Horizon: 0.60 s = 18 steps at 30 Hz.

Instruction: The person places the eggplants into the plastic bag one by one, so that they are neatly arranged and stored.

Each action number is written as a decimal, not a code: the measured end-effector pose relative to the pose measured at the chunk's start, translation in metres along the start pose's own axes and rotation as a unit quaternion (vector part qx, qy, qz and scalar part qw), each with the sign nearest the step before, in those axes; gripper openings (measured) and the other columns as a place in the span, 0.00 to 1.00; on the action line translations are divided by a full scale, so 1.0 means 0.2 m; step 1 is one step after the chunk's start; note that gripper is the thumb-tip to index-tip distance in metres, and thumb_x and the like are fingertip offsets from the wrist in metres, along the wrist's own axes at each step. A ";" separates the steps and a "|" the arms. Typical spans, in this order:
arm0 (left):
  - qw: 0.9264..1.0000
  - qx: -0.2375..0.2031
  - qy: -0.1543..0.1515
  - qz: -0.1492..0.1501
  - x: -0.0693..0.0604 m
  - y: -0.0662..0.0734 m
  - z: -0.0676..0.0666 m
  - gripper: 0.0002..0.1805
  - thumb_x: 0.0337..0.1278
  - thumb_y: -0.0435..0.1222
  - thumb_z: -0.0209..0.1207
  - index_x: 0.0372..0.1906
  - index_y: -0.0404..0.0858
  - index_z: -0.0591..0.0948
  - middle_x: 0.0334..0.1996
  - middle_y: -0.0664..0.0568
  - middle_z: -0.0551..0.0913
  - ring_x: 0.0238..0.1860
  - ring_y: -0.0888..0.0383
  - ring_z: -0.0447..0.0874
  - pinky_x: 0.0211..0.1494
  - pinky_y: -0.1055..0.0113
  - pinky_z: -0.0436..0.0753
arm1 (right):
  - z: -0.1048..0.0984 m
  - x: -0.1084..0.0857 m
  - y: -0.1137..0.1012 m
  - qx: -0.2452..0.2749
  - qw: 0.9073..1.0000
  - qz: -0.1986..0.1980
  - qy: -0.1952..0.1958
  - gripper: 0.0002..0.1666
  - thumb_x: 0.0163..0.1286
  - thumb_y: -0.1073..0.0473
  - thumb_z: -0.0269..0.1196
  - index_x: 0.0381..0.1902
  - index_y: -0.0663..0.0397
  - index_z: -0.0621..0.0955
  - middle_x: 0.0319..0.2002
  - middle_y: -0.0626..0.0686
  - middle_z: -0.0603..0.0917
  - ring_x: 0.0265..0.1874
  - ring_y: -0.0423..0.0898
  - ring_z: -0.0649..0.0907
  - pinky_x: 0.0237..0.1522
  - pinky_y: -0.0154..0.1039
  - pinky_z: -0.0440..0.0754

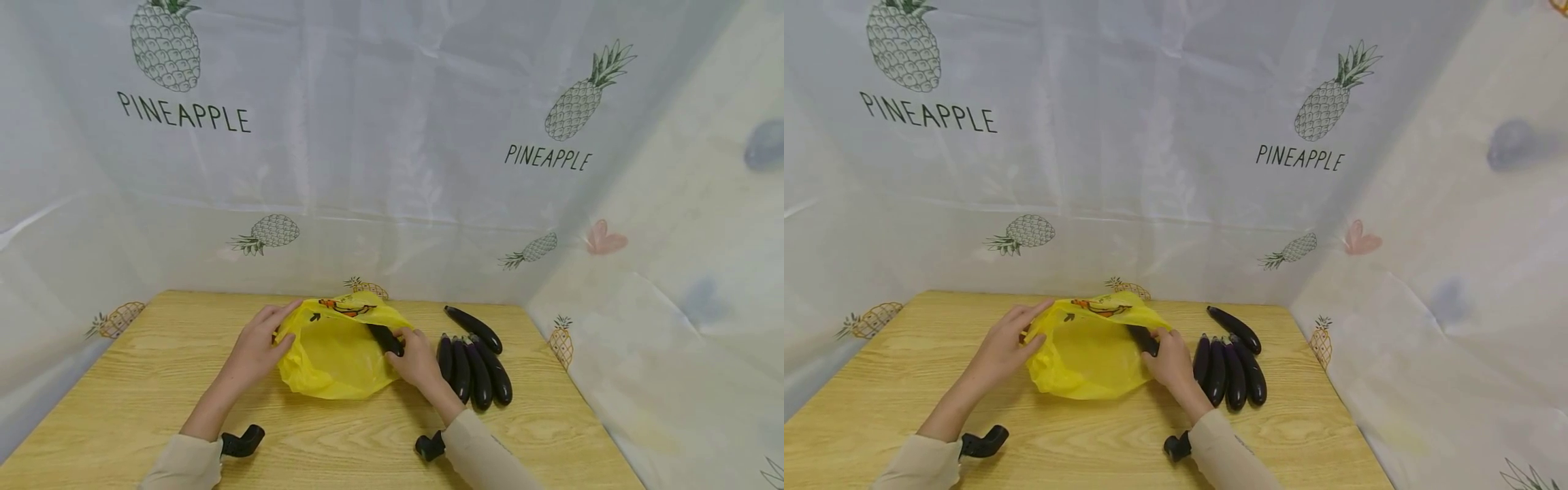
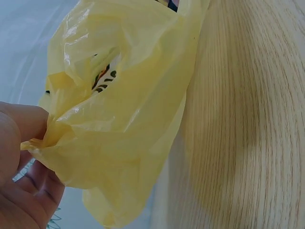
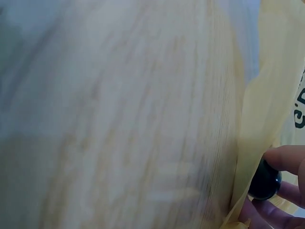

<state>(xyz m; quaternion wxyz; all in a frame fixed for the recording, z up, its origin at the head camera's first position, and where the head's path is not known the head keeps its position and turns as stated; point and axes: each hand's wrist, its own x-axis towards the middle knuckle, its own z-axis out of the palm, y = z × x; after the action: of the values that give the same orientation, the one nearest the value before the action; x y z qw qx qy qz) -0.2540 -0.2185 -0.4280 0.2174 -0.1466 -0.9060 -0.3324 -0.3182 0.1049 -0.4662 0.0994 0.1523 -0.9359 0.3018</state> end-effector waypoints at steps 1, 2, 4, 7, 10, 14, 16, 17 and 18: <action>1.000 -0.001 0.000 -0.001 0.00 0.00 0.00 0.39 0.67 0.26 0.67 0.81 0.45 0.71 0.58 0.44 0.79 0.34 0.56 0.69 0.33 0.66 0.72 | 0.00 0.00 0.00 -0.001 1.000 0.000 -0.001 0.26 0.67 0.58 0.76 0.61 0.61 0.84 0.50 0.62 0.84 0.39 0.52 0.83 0.40 0.48 0.84; 1.000 -0.001 -0.001 -0.002 0.00 0.00 0.00 0.39 0.67 0.26 0.67 0.81 0.45 0.71 0.58 0.45 0.79 0.34 0.56 0.69 0.33 0.66 0.72 | 0.00 0.00 0.00 -0.004 1.000 0.001 -0.001 0.26 0.68 0.58 0.76 0.61 0.60 0.84 0.50 0.62 0.84 0.39 0.51 0.82 0.40 0.48 0.84; 1.000 0.000 -0.002 -0.004 0.00 0.01 0.00 0.39 0.67 0.26 0.67 0.81 0.45 0.71 0.58 0.45 0.79 0.34 0.56 0.69 0.33 0.66 0.73 | 0.00 0.01 0.01 -0.011 1.000 -0.002 -0.006 0.27 0.67 0.58 0.76 0.61 0.60 0.84 0.50 0.62 0.85 0.39 0.51 0.83 0.40 0.48 0.84; 1.000 0.001 -0.004 -0.006 0.00 0.01 0.00 0.39 0.67 0.26 0.67 0.81 0.45 0.71 0.58 0.45 0.79 0.35 0.56 0.69 0.34 0.66 0.73 | 0.00 0.02 0.01 -0.017 1.000 -0.004 -0.021 0.27 0.67 0.60 0.75 0.62 0.60 0.83 0.48 0.61 0.84 0.39 0.52 0.82 0.38 0.48 0.83; 1.000 0.001 -0.004 -0.007 0.00 0.01 0.00 0.39 0.67 0.26 0.67 0.81 0.45 0.71 0.58 0.45 0.79 0.34 0.56 0.69 0.33 0.66 0.73 | -0.01 0.02 0.02 -0.019 0.999 -0.008 -0.033 0.28 0.67 0.62 0.73 0.63 0.61 0.83 0.45 0.59 0.83 0.38 0.52 0.81 0.37 0.48 0.82; 1.000 -0.002 -0.003 -0.006 0.00 0.01 0.00 0.39 0.67 0.26 0.67 0.80 0.45 0.71 0.57 0.45 0.79 0.33 0.57 0.68 0.33 0.66 0.73 | -0.01 0.03 0.02 -0.020 0.999 -0.005 -0.035 0.27 0.68 0.61 0.73 0.64 0.60 0.83 0.44 0.58 0.84 0.39 0.51 0.81 0.38 0.48 0.82; 1.000 -0.001 -0.002 -0.004 0.00 0.01 0.01 0.38 0.67 0.26 0.67 0.80 0.44 0.71 0.57 0.45 0.79 0.33 0.57 0.68 0.33 0.67 0.73 | -0.01 0.03 0.02 -0.020 0.999 -0.004 -0.031 0.27 0.68 0.60 0.73 0.64 0.60 0.83 0.45 0.58 0.84 0.39 0.52 0.82 0.38 0.48 0.83; 1.000 0.000 -0.001 -0.002 0.00 0.01 0.01 0.38 0.66 0.26 0.67 0.80 0.43 0.72 0.57 0.45 0.79 0.33 0.57 0.69 0.33 0.67 0.73 | -0.01 0.03 0.02 -0.019 0.999 0.000 -0.030 0.27 0.69 0.59 0.73 0.64 0.59 0.83 0.45 0.58 0.85 0.40 0.52 0.82 0.39 0.48 0.83; 1.000 0.001 0.001 0.000 0.00 0.00 0.01 0.38 0.66 0.26 0.67 0.80 0.43 0.72 0.57 0.45 0.80 0.33 0.58 0.69 0.33 0.67 0.73 | -0.01 0.03 0.02 -0.018 0.999 0.001 -0.028 0.27 0.69 0.59 0.74 0.64 0.60 0.83 0.47 0.59 0.85 0.40 0.53 0.83 0.39 0.49 0.84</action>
<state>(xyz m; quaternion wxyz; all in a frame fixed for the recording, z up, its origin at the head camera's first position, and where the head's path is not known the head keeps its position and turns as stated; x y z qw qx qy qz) -0.2544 -0.2163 -0.4293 0.2180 -0.1460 -0.9063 -0.3313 -0.3251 0.1075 -0.4659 0.0759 0.1576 -0.9438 0.2803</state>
